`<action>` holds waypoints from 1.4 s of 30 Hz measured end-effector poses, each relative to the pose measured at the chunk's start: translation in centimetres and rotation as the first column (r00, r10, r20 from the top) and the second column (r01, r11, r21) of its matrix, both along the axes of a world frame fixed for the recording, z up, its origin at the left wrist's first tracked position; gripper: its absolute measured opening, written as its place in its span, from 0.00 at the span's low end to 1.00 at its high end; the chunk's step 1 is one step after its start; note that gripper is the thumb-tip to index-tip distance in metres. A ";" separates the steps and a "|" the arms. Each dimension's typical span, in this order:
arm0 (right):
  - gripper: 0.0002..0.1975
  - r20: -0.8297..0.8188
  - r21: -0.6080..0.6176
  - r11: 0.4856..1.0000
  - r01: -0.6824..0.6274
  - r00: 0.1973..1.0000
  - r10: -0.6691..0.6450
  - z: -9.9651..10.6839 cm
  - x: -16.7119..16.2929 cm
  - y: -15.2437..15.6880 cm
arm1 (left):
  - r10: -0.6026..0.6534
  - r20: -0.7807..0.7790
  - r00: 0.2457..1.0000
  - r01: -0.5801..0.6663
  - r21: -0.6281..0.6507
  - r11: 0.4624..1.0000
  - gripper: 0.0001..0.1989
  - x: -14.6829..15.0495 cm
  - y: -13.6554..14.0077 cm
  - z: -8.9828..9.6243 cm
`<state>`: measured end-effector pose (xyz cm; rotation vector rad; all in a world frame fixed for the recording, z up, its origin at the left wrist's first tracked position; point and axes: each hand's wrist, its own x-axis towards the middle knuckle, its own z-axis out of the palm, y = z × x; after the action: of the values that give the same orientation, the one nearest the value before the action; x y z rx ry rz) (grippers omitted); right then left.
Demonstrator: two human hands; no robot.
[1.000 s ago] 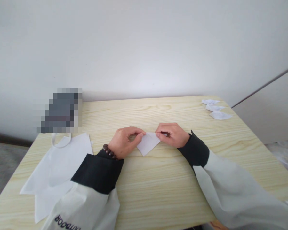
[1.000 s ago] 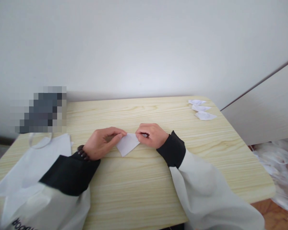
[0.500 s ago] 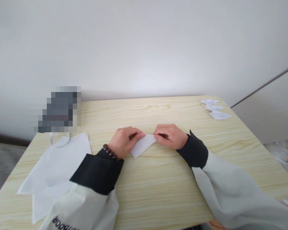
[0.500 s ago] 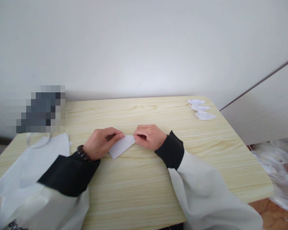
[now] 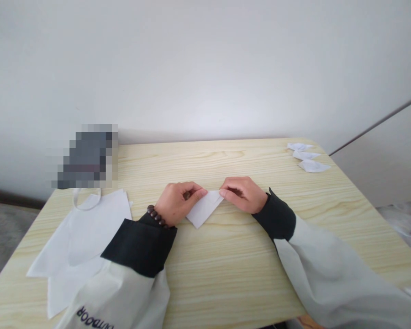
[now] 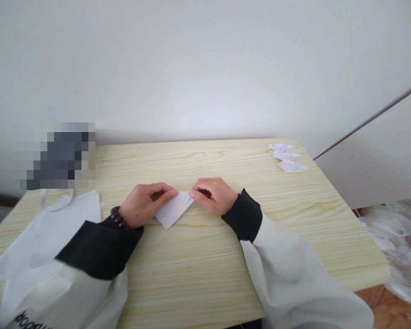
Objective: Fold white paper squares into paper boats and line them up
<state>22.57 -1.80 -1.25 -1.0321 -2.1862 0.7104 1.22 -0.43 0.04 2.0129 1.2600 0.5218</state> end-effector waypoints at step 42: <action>0.15 0.028 0.164 0.985 0.059 0.998 -0.064 -1.4 0.3 0.4 | 0.012 -0.103 0.995 0.053 0.604 0.795 0.10 -1.0 1.0 -2.1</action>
<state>22.88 -1.37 -2.68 -1.0284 -2.1902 0.4805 0.22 0.59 -2.10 2.6087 1.2267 0.9166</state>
